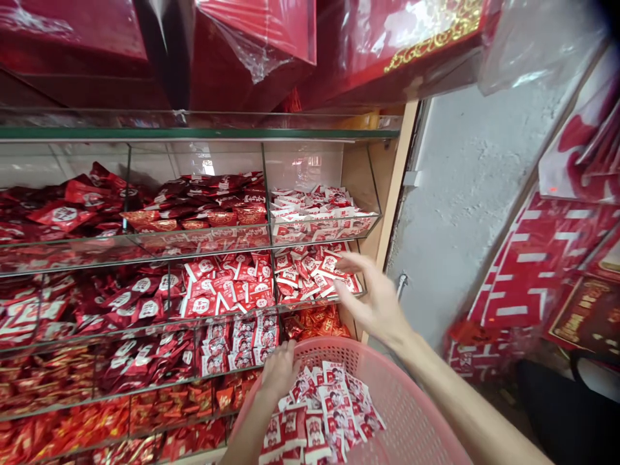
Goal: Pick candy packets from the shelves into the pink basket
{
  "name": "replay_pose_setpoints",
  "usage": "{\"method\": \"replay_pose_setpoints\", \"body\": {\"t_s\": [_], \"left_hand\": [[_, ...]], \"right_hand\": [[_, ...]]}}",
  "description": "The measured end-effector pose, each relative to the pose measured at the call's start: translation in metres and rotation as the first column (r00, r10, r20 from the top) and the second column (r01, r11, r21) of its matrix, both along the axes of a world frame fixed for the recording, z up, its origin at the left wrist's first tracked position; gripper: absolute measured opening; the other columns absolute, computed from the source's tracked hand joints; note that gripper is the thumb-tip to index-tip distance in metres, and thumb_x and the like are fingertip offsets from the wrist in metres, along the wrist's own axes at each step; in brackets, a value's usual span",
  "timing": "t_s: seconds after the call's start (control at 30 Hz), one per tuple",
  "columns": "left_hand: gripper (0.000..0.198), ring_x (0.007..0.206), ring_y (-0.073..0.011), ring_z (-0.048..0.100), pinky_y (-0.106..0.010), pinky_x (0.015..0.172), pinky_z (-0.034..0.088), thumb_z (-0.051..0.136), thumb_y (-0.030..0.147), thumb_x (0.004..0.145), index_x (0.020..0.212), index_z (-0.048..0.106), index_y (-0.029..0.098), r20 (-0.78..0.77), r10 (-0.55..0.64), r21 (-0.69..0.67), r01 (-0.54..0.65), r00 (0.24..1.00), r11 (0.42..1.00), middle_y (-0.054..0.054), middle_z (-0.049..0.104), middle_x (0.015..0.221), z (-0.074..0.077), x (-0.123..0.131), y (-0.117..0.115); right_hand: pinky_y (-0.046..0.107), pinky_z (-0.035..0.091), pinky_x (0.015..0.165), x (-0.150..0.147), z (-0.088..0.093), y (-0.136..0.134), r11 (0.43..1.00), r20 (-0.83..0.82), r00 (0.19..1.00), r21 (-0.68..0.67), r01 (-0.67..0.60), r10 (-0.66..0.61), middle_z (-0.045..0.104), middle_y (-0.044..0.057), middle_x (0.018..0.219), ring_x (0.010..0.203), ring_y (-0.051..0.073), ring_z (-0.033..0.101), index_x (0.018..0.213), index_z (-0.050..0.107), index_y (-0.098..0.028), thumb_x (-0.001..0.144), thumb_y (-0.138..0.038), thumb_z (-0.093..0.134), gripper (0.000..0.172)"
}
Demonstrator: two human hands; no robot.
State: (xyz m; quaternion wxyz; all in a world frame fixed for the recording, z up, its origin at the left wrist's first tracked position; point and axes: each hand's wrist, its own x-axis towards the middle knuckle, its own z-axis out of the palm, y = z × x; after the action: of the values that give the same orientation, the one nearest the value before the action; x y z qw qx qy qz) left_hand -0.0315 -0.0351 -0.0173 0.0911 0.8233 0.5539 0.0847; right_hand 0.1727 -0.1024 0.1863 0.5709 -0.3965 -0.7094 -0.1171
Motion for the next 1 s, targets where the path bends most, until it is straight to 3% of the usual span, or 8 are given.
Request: {"method": "replay_pose_setpoints", "body": {"t_s": [0.1, 0.2, 0.33, 0.57, 0.67, 0.8, 0.9, 1.0], "left_hand": [[0.045, 0.118, -0.0219, 0.05, -0.034, 0.097, 0.038, 0.038, 0.032, 0.086, 0.128, 0.042, 0.017, -0.007, 0.017, -0.011, -0.017, 1.0, 1.0, -0.011, 0.055, 0.128, 0.002, 0.0, -0.002], [0.045, 0.115, -0.0219, 0.051, -0.035, 0.096, 0.038, 0.038, 0.031, 0.085, 0.128, 0.042, 0.018, -0.006, 0.02, -0.009, -0.02, 1.0, 1.0, -0.011, 0.056, 0.127, 0.002, 0.0, -0.003], [0.045, 0.111, -0.0223, 0.053, -0.035, 0.094, 0.039, 0.038, 0.03, 0.085, 0.128, 0.043, 0.018, 0.009, 0.011, 0.006, -0.011, 1.0, 1.0, -0.011, 0.058, 0.122, -0.001, -0.001, -0.003], [0.043, 0.108, -0.0223, 0.054, -0.035, 0.092, 0.041, 0.038, 0.029, 0.085, 0.126, 0.043, 0.018, 0.002, 0.007, 0.016, -0.007, 1.0, 1.0, -0.01, 0.058, 0.119, 0.003, 0.0, -0.005], [0.042, 0.107, -0.0216, 0.054, -0.034, 0.092, 0.04, 0.038, 0.03, 0.086, 0.126, 0.042, 0.018, -0.001, 0.013, -0.006, -0.013, 1.0, 1.0, -0.01, 0.058, 0.12, 0.005, 0.001, -0.006], [0.043, 0.112, -0.0227, 0.052, -0.035, 0.094, 0.039, 0.037, 0.032, 0.086, 0.127, 0.042, 0.018, 0.004, 0.014, 0.006, -0.014, 1.0, 1.0, -0.012, 0.056, 0.124, 0.002, 0.001, -0.005], [0.042, 0.112, -0.0227, 0.052, -0.035, 0.093, 0.04, 0.036, 0.033, 0.087, 0.127, 0.042, 0.018, -0.014, 0.009, 0.014, -0.009, 1.0, 1.0, -0.012, 0.056, 0.125, -0.001, 0.001, -0.004], [0.041, 0.109, -0.0218, 0.054, -0.034, 0.091, 0.041, 0.038, 0.032, 0.087, 0.125, 0.042, 0.018, -0.031, -0.011, 0.03, 0.012, 0.999, 0.999, -0.011, 0.058, 0.12, 0.0, 0.001, -0.003]], "right_hand": [[0.039, 0.047, 0.086, -0.024, -0.014, 0.037, 0.98, 0.185, 0.982, -0.197, 0.007, 0.03, 0.062, 0.008, 0.103, 0.098, 0.022, 0.057, 0.11, 0.058, -0.022, 0.087, -0.027, 0.049, 0.025], [0.037, 0.047, 0.084, -0.045, -0.028, 0.065, 0.946, 0.243, 0.97, -0.314, 0.082, -0.004, 0.06, 0.009, 0.101, 0.095, 0.021, 0.057, 0.108, 0.058, -0.019, 0.087, -0.032, 0.05, 0.026], [0.036, 0.047, 0.081, -0.059, -0.036, 0.078, 0.938, 0.336, 0.941, -0.315, 0.142, -0.03, 0.058, 0.01, 0.103, 0.096, 0.023, 0.056, 0.107, 0.058, -0.018, 0.086, -0.04, 0.052, 0.031], [0.029, 0.046, 0.074, -0.059, -0.042, 0.083, 0.941, 0.295, 0.955, -0.317, 0.118, -0.02, 0.059, 0.006, 0.097, 0.086, 0.017, 0.058, 0.096, 0.062, -0.02, 0.091, -0.025, 0.042, 0.021], [0.029, 0.047, 0.075, -0.055, -0.041, 0.085, 0.96, 0.184, 0.983, -0.272, 0.063, -0.012, 0.06, 0.007, 0.096, 0.084, 0.017, 0.059, 0.093, 0.063, -0.02, 0.092, -0.024, 0.039, 0.025], [0.033, 0.048, 0.079, -0.047, -0.036, 0.088, 0.983, -0.12, 0.993, -0.181, -0.012, -0.01, 0.062, 0.008, 0.089, 0.085, 0.019, 0.06, 0.087, 0.063, -0.018, 0.091, -0.026, 0.042, 0.023], [0.034, 0.051, 0.075, -0.041, -0.034, 0.076, 0.97, -0.373, 0.928, -0.214, -0.112, 0.025, 0.064, 0.007, 0.089, 0.08, 0.019, 0.064, 0.089, 0.06, -0.018, 0.089, -0.034, 0.046, 0.021], [0.032, 0.054, 0.069, -0.037, -0.039, 0.045, 0.92, -0.552, 0.828, -0.268, -0.287, 0.098, 0.066, 0.005, 0.088, 0.073, 0.018, 0.067, 0.093, 0.057, -0.019, 0.087, -0.04, 0.05, 0.022]]}}
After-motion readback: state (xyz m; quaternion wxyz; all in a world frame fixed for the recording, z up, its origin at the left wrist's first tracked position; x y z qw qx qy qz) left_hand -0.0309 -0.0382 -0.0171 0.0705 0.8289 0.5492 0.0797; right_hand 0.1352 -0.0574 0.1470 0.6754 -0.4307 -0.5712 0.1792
